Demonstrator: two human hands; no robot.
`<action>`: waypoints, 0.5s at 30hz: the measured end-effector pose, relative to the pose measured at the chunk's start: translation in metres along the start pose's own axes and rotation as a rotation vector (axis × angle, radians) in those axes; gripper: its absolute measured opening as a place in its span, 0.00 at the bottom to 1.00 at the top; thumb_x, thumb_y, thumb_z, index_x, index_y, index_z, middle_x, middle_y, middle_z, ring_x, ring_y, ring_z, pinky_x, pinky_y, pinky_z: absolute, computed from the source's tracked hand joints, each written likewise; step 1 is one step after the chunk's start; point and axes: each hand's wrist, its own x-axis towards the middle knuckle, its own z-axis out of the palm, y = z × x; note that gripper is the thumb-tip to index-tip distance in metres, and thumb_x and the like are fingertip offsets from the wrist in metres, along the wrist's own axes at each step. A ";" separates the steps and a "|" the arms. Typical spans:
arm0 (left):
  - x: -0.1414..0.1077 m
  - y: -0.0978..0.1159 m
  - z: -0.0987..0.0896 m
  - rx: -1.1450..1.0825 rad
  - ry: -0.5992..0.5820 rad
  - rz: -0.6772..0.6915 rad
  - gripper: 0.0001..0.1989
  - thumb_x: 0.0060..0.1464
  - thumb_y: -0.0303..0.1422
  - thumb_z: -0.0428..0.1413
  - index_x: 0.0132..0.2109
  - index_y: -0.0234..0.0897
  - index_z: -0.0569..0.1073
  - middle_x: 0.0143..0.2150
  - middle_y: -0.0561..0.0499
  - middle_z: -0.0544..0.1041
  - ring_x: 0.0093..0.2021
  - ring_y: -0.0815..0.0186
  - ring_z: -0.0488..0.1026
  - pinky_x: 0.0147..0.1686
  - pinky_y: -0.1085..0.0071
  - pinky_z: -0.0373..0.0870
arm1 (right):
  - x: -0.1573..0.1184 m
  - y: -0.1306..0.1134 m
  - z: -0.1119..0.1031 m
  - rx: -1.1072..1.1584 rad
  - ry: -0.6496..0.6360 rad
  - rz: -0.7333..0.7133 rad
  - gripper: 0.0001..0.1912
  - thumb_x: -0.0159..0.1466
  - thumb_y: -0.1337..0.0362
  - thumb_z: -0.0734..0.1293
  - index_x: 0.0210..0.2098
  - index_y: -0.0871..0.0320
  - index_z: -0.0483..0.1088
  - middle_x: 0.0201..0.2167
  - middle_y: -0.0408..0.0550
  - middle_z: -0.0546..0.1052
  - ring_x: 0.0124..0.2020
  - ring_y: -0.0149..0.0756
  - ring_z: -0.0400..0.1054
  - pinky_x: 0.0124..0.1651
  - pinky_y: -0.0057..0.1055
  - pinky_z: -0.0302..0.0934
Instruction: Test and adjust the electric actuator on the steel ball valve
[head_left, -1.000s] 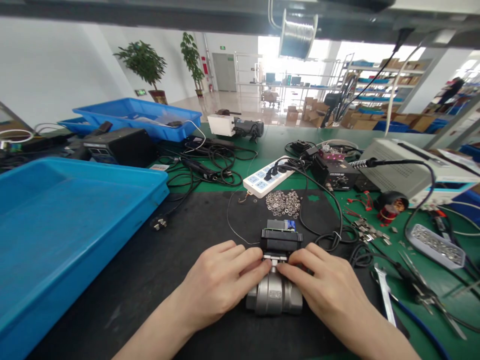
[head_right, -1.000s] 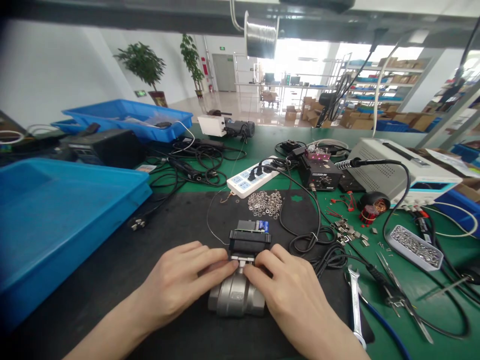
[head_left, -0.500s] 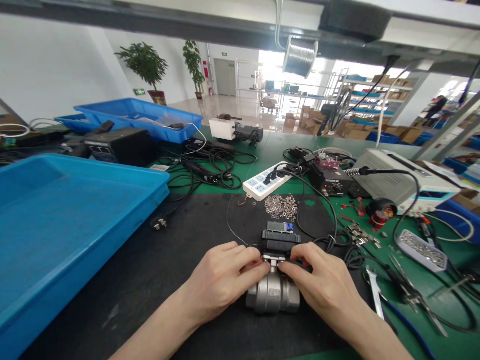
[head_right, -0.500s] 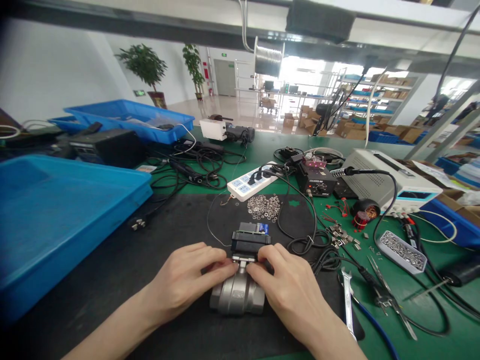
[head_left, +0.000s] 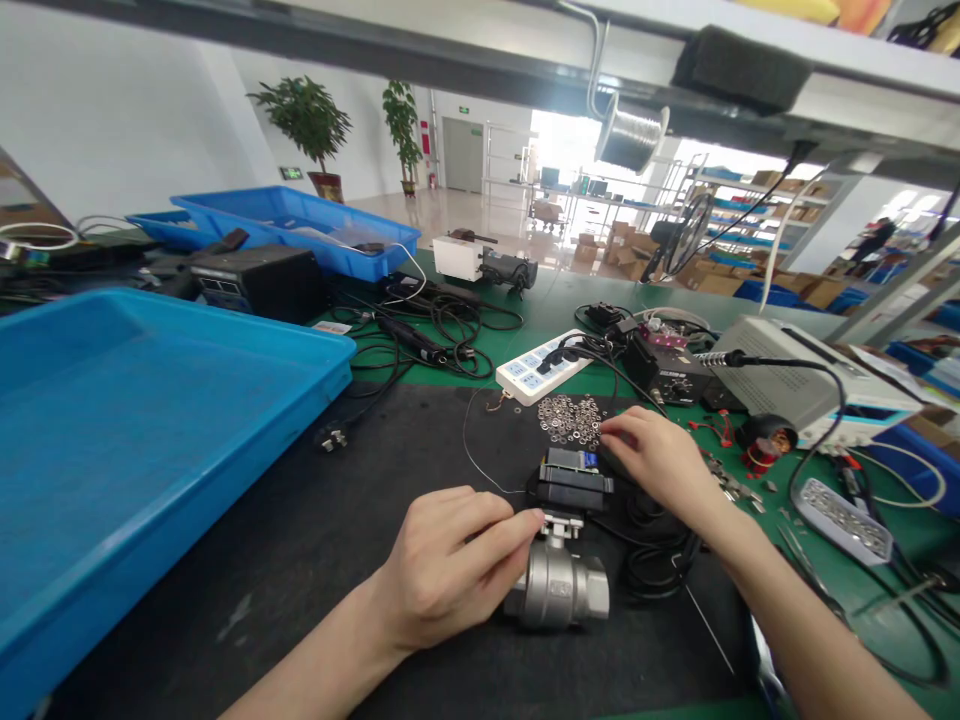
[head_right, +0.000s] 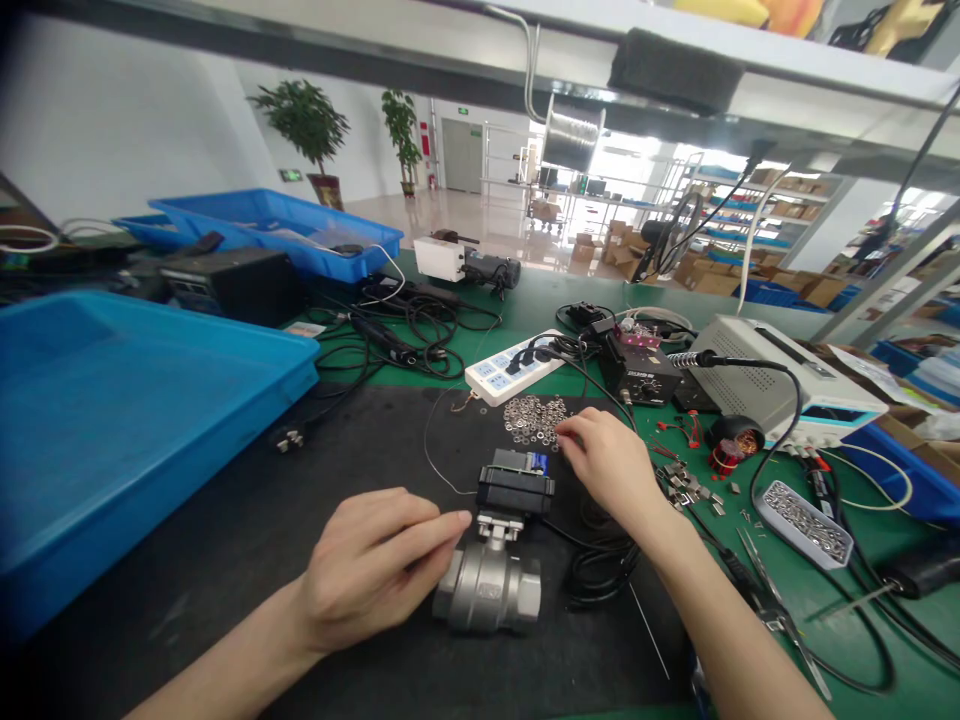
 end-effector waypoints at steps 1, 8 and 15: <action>-0.001 0.001 0.001 0.000 0.029 -0.007 0.18 0.55 0.20 0.64 0.52 0.36 0.78 0.36 0.51 0.78 0.32 0.69 0.71 0.33 0.69 0.64 | 0.010 0.002 0.009 -0.047 -0.045 0.002 0.07 0.70 0.63 0.69 0.43 0.53 0.80 0.42 0.48 0.78 0.46 0.42 0.73 0.46 0.35 0.67; -0.002 -0.001 0.005 -0.001 0.049 -0.006 0.16 0.55 0.20 0.64 0.50 0.34 0.78 0.36 0.50 0.79 0.33 0.68 0.73 0.34 0.69 0.66 | 0.022 0.004 0.038 -0.252 -0.193 0.075 0.08 0.71 0.63 0.68 0.42 0.59 0.77 0.42 0.49 0.77 0.45 0.42 0.72 0.45 0.39 0.68; -0.002 0.000 0.005 -0.003 0.048 -0.004 0.15 0.55 0.20 0.63 0.50 0.33 0.78 0.35 0.50 0.79 0.31 0.68 0.73 0.32 0.68 0.65 | 0.029 0.008 0.038 -0.281 -0.224 0.112 0.11 0.74 0.61 0.64 0.42 0.60 0.75 0.41 0.48 0.78 0.39 0.37 0.73 0.44 0.38 0.69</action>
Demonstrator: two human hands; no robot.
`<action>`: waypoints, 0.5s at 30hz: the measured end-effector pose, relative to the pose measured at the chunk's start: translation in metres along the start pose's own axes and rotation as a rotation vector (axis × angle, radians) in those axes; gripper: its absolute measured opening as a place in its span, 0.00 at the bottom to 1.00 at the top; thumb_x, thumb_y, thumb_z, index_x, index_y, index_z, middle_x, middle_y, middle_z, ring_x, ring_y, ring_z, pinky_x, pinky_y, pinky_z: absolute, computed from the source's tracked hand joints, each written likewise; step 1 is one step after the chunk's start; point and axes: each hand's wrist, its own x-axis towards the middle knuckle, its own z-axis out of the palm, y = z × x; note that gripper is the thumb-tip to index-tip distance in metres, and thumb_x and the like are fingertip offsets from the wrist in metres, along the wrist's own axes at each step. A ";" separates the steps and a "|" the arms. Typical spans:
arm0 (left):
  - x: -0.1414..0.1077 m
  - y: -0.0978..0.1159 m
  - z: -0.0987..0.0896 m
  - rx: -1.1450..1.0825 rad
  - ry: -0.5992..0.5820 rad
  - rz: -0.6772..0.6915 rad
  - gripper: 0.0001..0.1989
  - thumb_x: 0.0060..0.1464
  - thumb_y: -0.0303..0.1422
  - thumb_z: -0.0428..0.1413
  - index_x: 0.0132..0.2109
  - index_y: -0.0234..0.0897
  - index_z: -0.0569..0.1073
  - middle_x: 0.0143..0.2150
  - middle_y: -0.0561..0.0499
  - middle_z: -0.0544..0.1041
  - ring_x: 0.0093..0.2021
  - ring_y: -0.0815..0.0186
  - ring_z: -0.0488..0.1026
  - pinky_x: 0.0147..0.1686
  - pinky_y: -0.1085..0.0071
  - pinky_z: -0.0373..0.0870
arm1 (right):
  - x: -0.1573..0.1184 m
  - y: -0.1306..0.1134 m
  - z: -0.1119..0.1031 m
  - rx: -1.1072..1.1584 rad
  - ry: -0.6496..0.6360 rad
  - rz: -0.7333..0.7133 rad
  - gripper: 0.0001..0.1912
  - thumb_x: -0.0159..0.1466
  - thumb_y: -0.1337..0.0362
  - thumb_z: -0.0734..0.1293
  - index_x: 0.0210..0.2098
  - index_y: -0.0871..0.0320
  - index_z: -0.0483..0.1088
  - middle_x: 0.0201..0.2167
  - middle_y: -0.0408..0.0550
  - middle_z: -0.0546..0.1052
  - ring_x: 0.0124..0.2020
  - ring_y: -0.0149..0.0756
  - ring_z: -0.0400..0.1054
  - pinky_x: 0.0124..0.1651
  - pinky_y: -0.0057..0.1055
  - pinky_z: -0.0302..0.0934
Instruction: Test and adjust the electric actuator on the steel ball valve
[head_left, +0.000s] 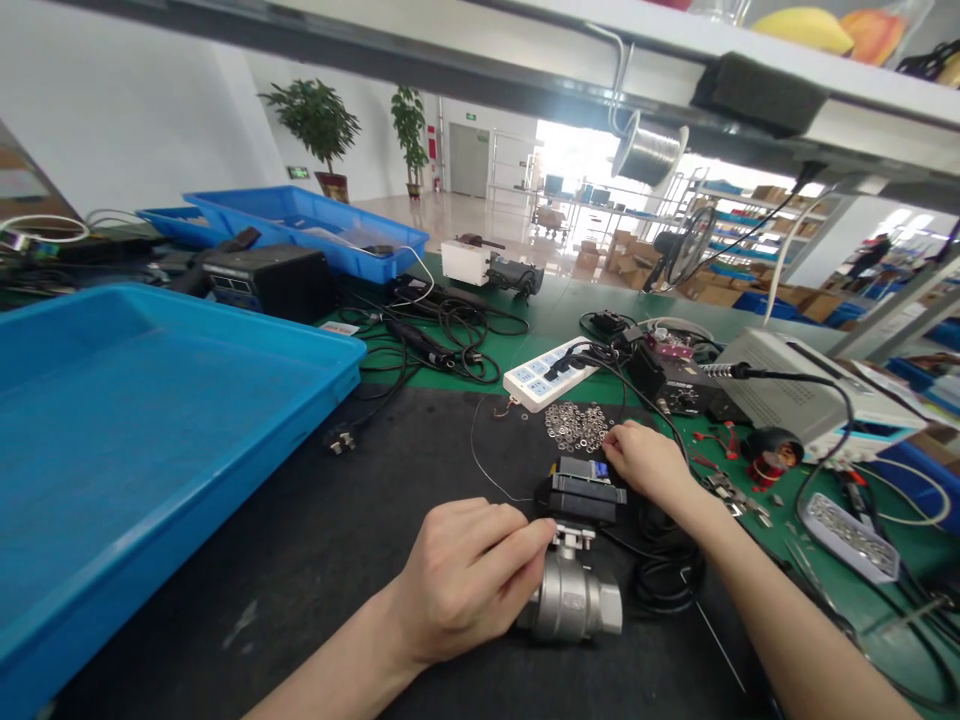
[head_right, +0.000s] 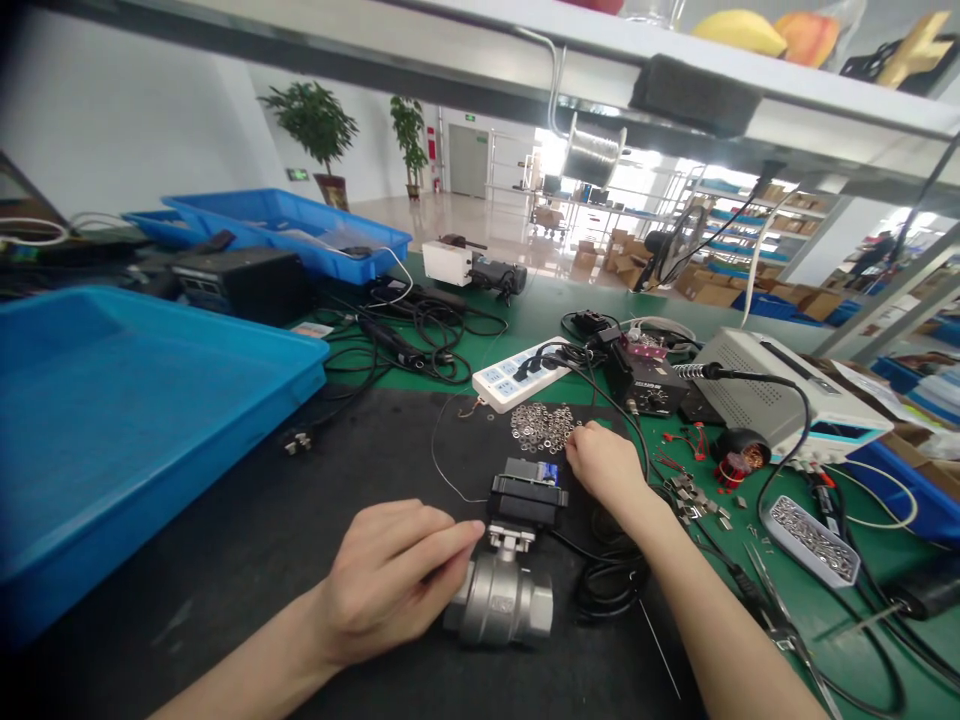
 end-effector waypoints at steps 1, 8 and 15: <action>0.000 0.000 0.000 -0.002 -0.001 0.002 0.15 0.55 0.20 0.63 0.50 0.33 0.78 0.35 0.50 0.79 0.31 0.67 0.74 0.31 0.68 0.65 | 0.000 -0.001 -0.001 0.004 0.010 -0.010 0.11 0.75 0.61 0.63 0.43 0.59 0.75 0.42 0.48 0.78 0.41 0.38 0.73 0.44 0.38 0.68; -0.001 0.000 0.000 -0.011 -0.007 -0.002 0.17 0.56 0.21 0.63 0.52 0.34 0.77 0.34 0.50 0.79 0.32 0.67 0.75 0.31 0.68 0.65 | -0.002 -0.008 0.001 0.019 0.033 -0.107 0.12 0.75 0.60 0.63 0.47 0.57 0.76 0.46 0.49 0.77 0.46 0.40 0.73 0.45 0.36 0.66; -0.002 0.000 0.001 -0.004 -0.006 -0.019 0.16 0.55 0.20 0.63 0.51 0.35 0.77 0.35 0.50 0.80 0.31 0.67 0.74 0.31 0.68 0.65 | 0.004 -0.003 0.003 -0.009 0.020 -0.119 0.10 0.74 0.61 0.65 0.43 0.60 0.75 0.42 0.48 0.77 0.41 0.37 0.73 0.44 0.37 0.69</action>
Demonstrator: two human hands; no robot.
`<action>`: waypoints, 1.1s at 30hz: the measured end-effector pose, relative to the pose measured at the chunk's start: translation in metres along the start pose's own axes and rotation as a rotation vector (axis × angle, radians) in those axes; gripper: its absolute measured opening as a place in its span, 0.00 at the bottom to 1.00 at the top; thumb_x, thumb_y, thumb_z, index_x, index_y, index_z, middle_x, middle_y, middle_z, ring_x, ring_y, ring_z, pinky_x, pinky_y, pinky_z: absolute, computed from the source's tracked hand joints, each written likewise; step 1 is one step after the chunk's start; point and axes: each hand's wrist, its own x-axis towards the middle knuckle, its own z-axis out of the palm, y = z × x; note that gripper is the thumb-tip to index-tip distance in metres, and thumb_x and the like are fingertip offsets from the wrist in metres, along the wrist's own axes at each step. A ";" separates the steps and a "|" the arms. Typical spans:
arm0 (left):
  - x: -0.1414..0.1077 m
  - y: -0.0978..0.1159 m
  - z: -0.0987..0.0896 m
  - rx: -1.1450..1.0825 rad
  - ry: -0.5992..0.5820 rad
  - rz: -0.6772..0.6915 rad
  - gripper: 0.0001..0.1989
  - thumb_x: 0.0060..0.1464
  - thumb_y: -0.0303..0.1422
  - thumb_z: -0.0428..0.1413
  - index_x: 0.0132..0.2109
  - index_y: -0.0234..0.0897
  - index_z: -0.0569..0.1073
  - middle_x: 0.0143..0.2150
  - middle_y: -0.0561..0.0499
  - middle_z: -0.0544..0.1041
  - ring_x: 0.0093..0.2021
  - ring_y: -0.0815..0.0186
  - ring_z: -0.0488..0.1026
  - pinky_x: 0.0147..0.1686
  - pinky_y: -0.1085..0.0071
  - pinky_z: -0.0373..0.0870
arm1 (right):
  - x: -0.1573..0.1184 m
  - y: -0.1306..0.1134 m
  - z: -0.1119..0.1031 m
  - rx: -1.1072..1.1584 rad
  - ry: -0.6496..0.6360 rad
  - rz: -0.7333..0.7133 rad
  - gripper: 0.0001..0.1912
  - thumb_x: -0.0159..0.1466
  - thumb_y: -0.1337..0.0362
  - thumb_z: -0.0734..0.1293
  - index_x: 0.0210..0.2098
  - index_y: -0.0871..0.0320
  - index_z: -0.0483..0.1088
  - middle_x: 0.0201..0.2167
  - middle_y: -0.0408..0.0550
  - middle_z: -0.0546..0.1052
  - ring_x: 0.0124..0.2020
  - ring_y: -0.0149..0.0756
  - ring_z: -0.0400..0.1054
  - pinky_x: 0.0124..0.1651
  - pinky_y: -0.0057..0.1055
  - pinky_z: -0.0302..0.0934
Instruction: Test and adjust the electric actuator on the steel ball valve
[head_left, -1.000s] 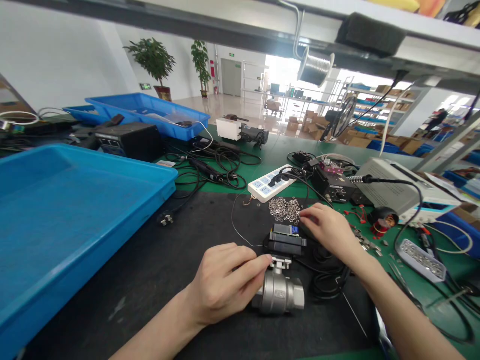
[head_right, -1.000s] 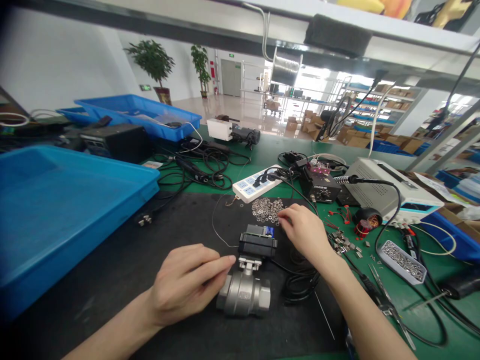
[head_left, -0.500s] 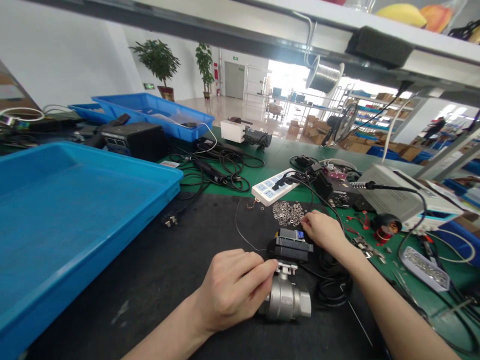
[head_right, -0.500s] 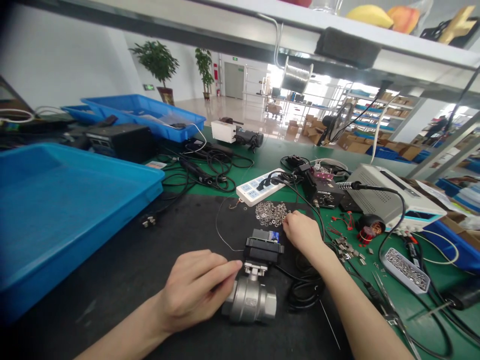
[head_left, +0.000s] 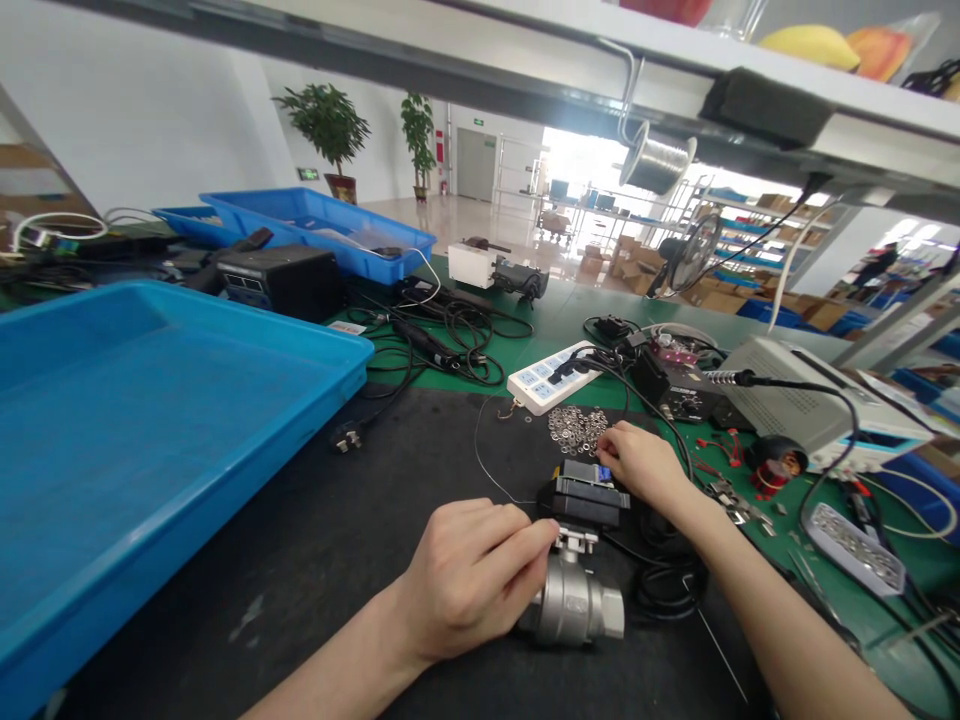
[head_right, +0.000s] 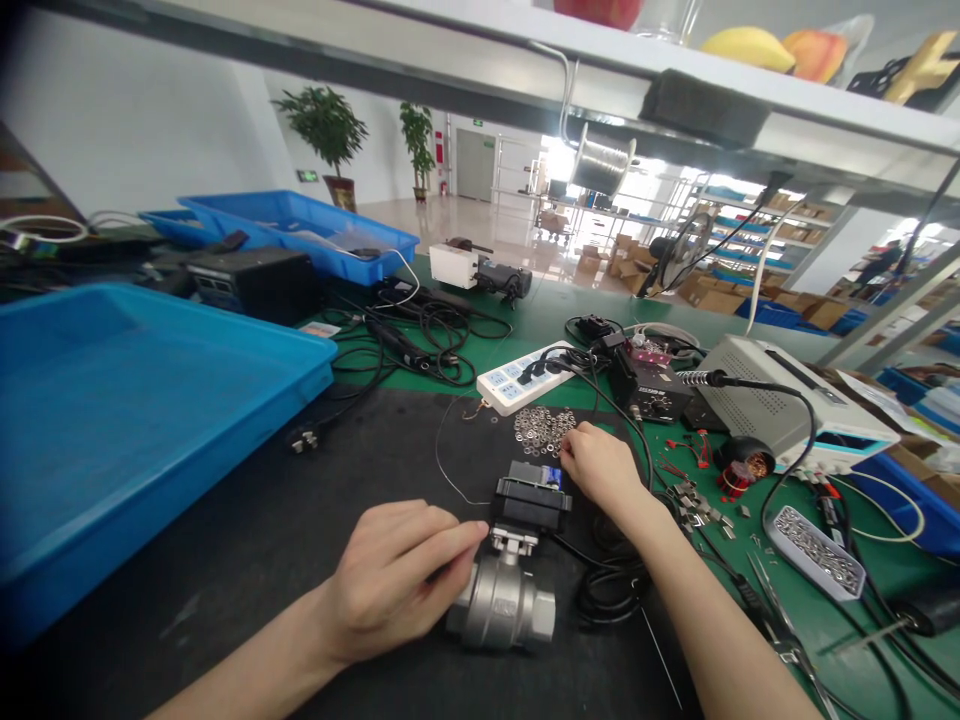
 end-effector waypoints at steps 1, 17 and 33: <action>0.000 0.000 0.000 0.002 -0.003 -0.004 0.16 0.56 0.21 0.63 0.51 0.35 0.77 0.35 0.50 0.80 0.31 0.67 0.74 0.31 0.68 0.65 | 0.000 0.000 0.000 -0.008 0.000 -0.003 0.10 0.74 0.61 0.65 0.43 0.60 0.75 0.42 0.48 0.77 0.40 0.37 0.73 0.44 0.37 0.69; 0.000 0.001 0.005 -0.024 0.024 -0.071 0.16 0.57 0.19 0.62 0.52 0.36 0.77 0.35 0.50 0.80 0.32 0.69 0.75 0.35 0.72 0.69 | 0.000 0.003 0.012 0.083 0.083 0.041 0.11 0.75 0.61 0.64 0.46 0.63 0.72 0.44 0.51 0.77 0.41 0.38 0.74 0.46 0.39 0.70; 0.015 0.029 -0.001 -0.516 0.009 -0.251 0.13 0.61 0.20 0.62 0.51 0.37 0.77 0.43 0.51 0.82 0.43 0.72 0.80 0.43 0.80 0.77 | -0.132 -0.105 -0.055 1.346 0.137 -0.047 0.07 0.74 0.59 0.64 0.43 0.54 0.73 0.35 0.44 0.75 0.34 0.31 0.70 0.34 0.24 0.65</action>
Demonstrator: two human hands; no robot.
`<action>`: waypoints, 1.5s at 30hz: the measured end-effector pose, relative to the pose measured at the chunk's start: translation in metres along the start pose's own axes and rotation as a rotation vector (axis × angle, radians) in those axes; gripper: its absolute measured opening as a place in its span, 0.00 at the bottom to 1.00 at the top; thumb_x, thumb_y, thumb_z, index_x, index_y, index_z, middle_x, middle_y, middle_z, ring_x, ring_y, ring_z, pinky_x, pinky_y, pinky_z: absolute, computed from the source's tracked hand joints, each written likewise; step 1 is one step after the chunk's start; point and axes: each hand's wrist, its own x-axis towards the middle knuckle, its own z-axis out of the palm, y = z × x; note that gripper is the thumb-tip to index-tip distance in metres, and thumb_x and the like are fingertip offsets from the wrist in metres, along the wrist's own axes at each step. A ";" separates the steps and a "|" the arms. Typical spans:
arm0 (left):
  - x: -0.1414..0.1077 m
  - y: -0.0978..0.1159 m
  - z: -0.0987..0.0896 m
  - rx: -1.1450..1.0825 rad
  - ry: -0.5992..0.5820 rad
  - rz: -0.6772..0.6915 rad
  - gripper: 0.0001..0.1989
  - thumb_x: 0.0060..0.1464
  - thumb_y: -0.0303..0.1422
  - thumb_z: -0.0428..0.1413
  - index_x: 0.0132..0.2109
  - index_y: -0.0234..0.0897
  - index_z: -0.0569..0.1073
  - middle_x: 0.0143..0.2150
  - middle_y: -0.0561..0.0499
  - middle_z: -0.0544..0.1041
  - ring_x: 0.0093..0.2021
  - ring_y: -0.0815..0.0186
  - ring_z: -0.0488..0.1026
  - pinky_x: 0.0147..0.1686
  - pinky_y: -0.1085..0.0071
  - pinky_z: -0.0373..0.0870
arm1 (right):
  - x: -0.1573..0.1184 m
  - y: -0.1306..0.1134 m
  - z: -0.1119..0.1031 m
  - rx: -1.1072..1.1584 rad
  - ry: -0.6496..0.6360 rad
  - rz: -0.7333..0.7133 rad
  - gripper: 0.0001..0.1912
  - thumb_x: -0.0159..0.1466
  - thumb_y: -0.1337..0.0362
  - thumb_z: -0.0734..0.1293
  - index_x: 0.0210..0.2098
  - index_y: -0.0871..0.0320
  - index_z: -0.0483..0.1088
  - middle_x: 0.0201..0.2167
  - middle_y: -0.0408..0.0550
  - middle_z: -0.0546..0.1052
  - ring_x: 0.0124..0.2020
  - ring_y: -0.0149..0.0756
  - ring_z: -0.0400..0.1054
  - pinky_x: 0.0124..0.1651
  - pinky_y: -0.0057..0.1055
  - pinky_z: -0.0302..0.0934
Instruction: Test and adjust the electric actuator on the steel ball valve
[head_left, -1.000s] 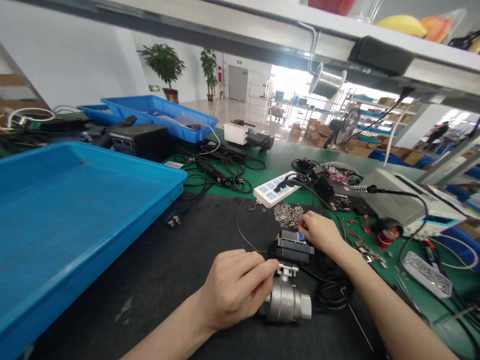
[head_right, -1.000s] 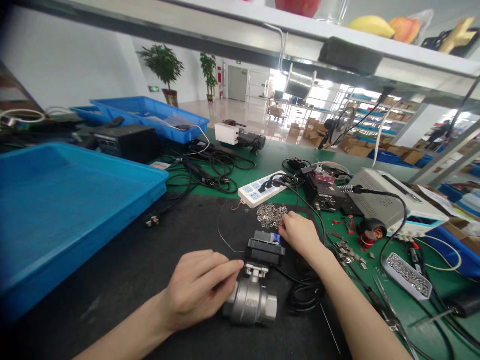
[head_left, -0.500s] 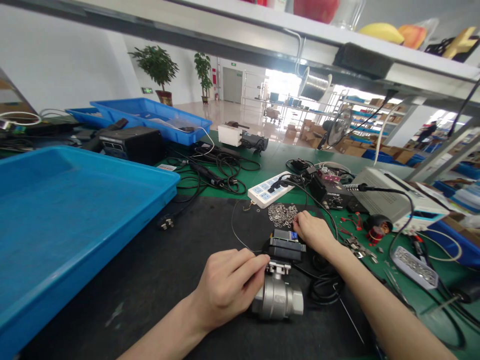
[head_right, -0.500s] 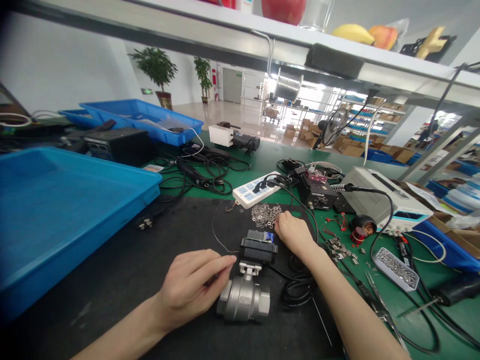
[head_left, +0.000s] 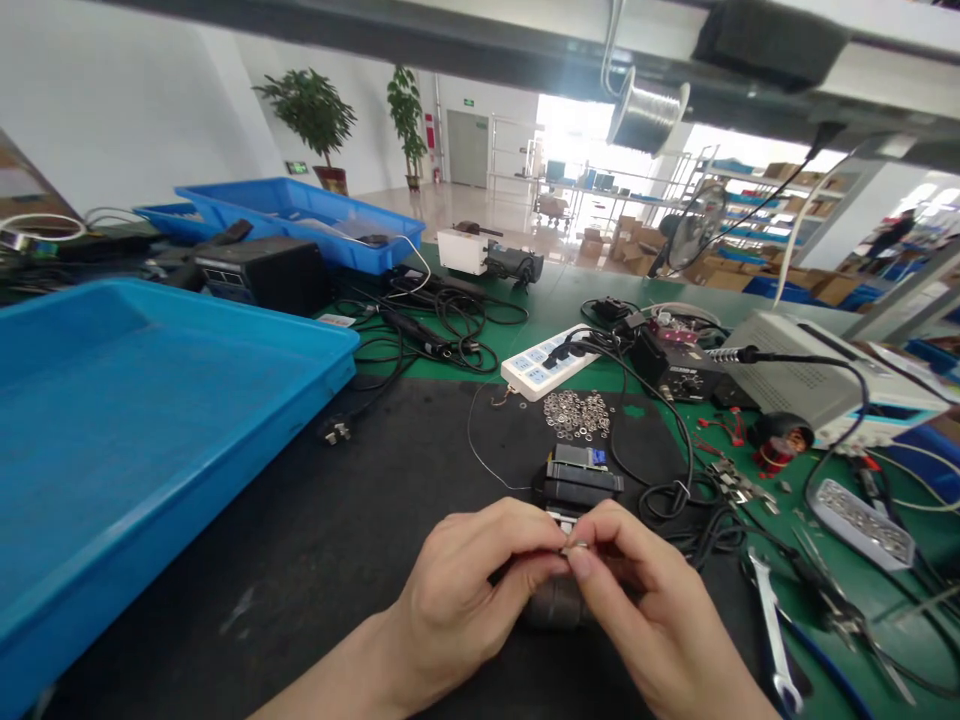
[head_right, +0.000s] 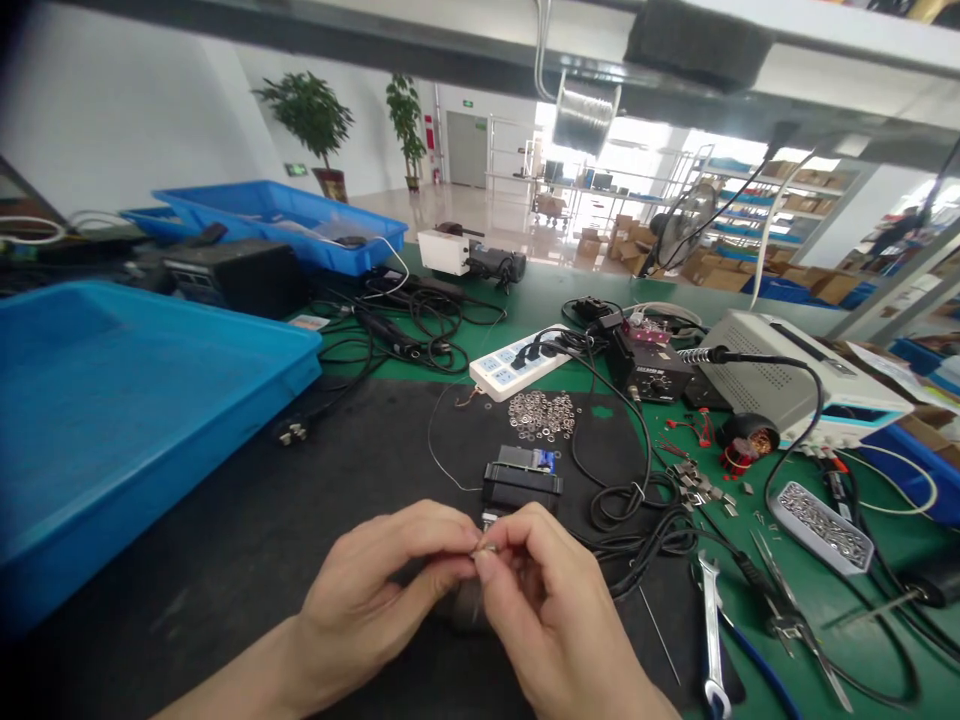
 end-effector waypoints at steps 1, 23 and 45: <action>0.000 0.000 0.001 -0.006 -0.001 -0.006 0.14 0.61 0.18 0.61 0.51 0.37 0.77 0.43 0.51 0.82 0.44 0.72 0.80 0.45 0.80 0.77 | 0.001 0.002 0.001 0.022 0.004 0.025 0.07 0.74 0.59 0.65 0.43 0.54 0.73 0.36 0.44 0.75 0.34 0.30 0.70 0.35 0.23 0.65; 0.014 -0.011 -0.023 0.155 -0.398 -0.600 0.02 0.63 0.35 0.61 0.42 0.46 0.80 0.35 0.60 0.77 0.27 0.76 0.66 0.28 0.77 0.60 | -0.011 0.049 -0.021 -0.283 0.110 0.194 0.07 0.70 0.54 0.69 0.42 0.46 0.80 0.36 0.39 0.78 0.32 0.32 0.66 0.36 0.31 0.57; 0.029 -0.012 -0.019 0.498 -0.641 -0.098 0.10 0.71 0.34 0.52 0.50 0.45 0.78 0.45 0.54 0.79 0.40 0.70 0.78 0.37 0.74 0.69 | -0.005 0.045 -0.012 -0.368 0.217 0.261 0.07 0.66 0.57 0.70 0.35 0.51 0.76 0.27 0.40 0.72 0.28 0.34 0.65 0.33 0.32 0.55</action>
